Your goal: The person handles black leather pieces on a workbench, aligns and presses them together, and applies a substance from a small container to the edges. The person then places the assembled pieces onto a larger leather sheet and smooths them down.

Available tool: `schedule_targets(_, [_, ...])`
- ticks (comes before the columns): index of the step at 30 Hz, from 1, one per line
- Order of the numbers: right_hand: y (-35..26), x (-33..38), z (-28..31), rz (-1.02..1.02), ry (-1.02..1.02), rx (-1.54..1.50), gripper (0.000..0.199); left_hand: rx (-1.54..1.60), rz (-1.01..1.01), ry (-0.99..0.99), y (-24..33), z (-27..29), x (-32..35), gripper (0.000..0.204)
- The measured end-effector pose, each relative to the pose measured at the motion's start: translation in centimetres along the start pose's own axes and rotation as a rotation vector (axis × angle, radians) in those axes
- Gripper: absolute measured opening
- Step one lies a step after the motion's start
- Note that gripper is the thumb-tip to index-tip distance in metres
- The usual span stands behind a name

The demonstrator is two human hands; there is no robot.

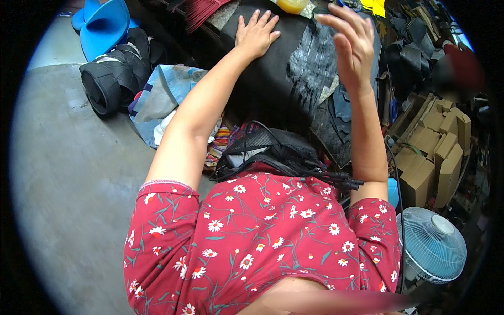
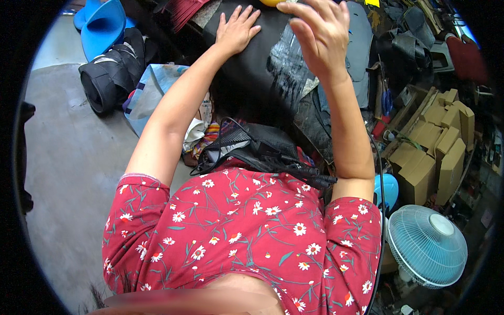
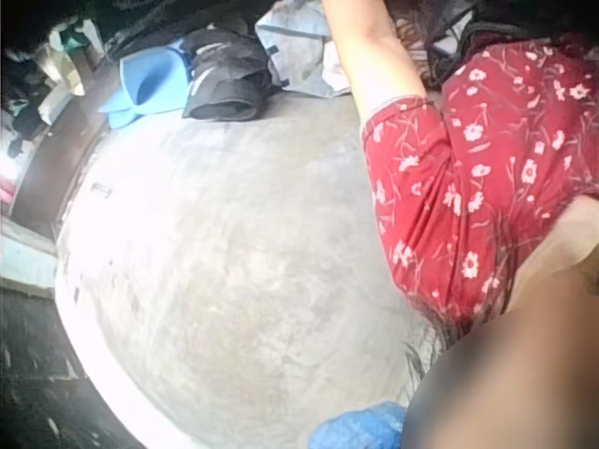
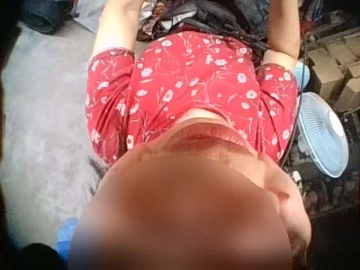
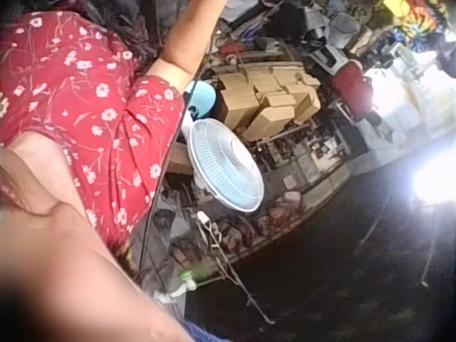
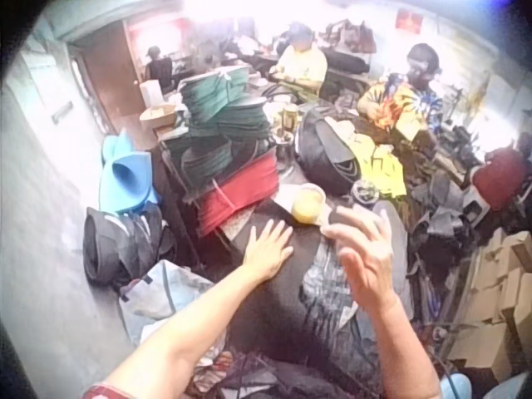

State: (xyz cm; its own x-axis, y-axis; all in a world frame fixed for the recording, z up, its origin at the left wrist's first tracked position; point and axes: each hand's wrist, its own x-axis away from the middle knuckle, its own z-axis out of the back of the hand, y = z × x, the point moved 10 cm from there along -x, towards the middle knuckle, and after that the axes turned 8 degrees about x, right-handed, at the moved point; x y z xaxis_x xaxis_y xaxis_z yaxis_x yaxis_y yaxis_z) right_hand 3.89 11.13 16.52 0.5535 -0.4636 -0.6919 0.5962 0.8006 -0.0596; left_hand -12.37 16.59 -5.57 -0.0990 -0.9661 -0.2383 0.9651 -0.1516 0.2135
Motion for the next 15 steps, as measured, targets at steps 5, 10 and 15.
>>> schedule_targets(5, [4.0, 8.7, -0.8, -0.519, -0.207, -0.121, 0.036, 0.022, 0.011, 0.050, -0.1, -0.6, -0.7, 0.057])
schedule_targets(10, [9.3, 16.6, -3.0, -0.957, -0.541, 0.130, 0.086, 0.002, 0.019, 0.062, -0.2, -0.4, -0.5, 0.056])
schedule_targets(15, [8.6, 16.1, -5.0, -0.846, -0.477, 0.172, 0.088, -0.009, 0.006, 0.042, -0.1, 0.0, -0.4, 0.056])
